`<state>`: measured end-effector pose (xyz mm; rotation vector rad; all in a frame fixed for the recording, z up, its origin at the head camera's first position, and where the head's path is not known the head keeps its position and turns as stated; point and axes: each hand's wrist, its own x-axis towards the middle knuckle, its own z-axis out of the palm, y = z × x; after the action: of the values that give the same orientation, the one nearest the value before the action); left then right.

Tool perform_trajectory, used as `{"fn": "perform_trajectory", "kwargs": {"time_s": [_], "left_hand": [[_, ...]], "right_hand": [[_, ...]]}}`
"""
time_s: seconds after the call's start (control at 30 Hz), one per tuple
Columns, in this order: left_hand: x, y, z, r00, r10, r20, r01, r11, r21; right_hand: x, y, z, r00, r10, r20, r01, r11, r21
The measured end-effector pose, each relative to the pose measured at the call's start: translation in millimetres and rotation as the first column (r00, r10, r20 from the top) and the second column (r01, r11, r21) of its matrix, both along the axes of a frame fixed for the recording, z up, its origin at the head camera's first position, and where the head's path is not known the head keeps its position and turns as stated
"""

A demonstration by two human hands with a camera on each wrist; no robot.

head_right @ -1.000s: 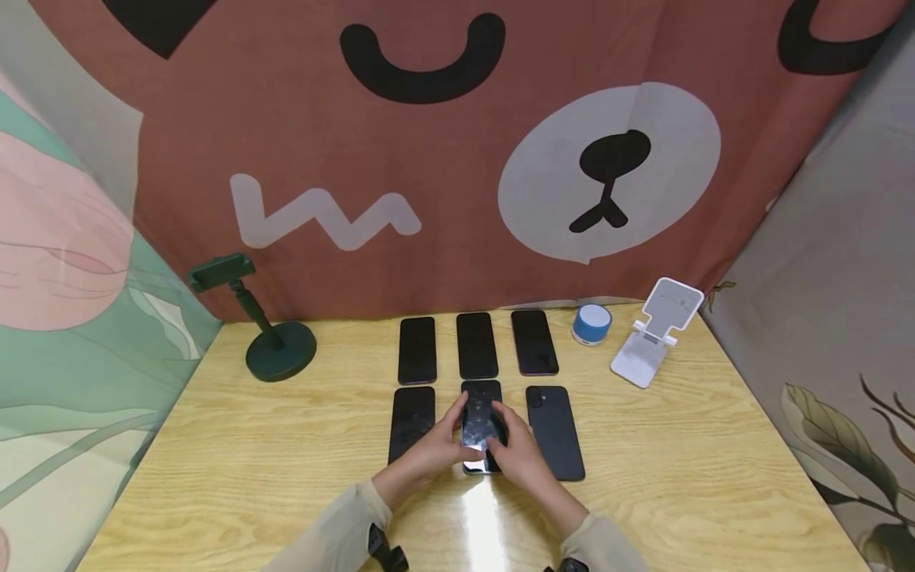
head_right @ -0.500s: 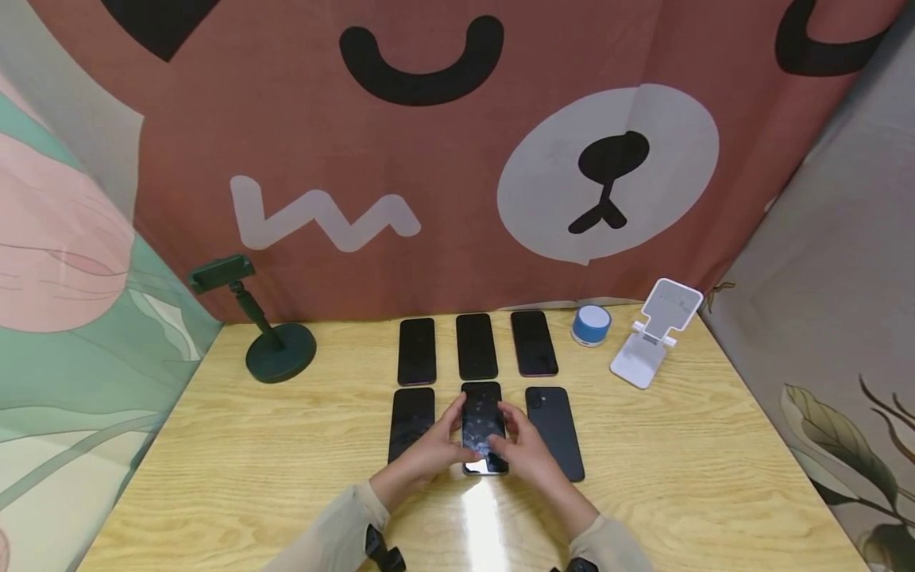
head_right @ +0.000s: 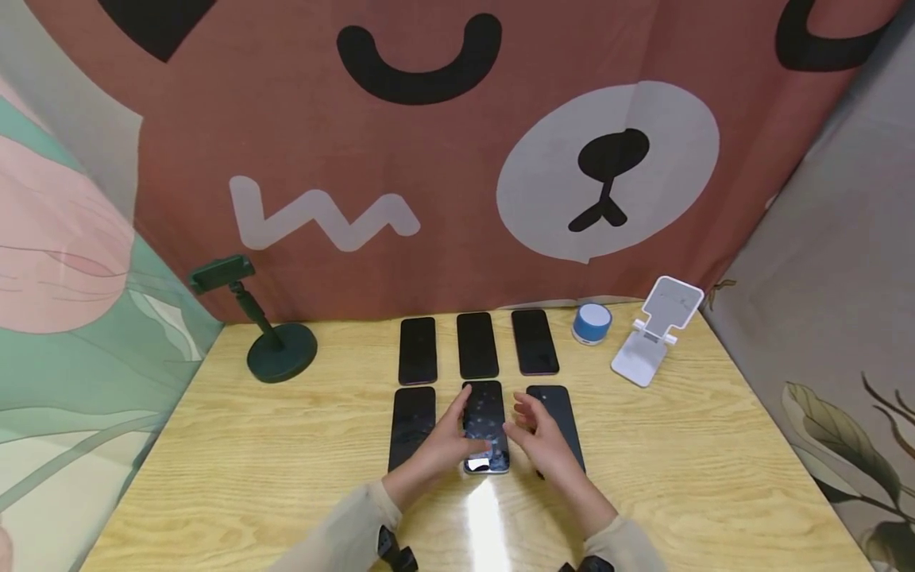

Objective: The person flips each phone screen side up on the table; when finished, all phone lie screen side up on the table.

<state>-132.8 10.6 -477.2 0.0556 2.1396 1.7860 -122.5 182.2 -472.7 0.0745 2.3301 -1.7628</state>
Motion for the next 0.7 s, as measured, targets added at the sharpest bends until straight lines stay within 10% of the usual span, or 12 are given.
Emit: {"fn": "perform_trajectory", "kwargs": {"time_s": [0.7], "left_hand": [[-11.6, 62.1, 12.1, 0.997, -0.077, 0.018, 0.076, 0.997, 0.022]], "right_hand": [[-6.1, 51, 12.4, 0.991, -0.115, 0.06, 0.114, 0.993, 0.021]]}}
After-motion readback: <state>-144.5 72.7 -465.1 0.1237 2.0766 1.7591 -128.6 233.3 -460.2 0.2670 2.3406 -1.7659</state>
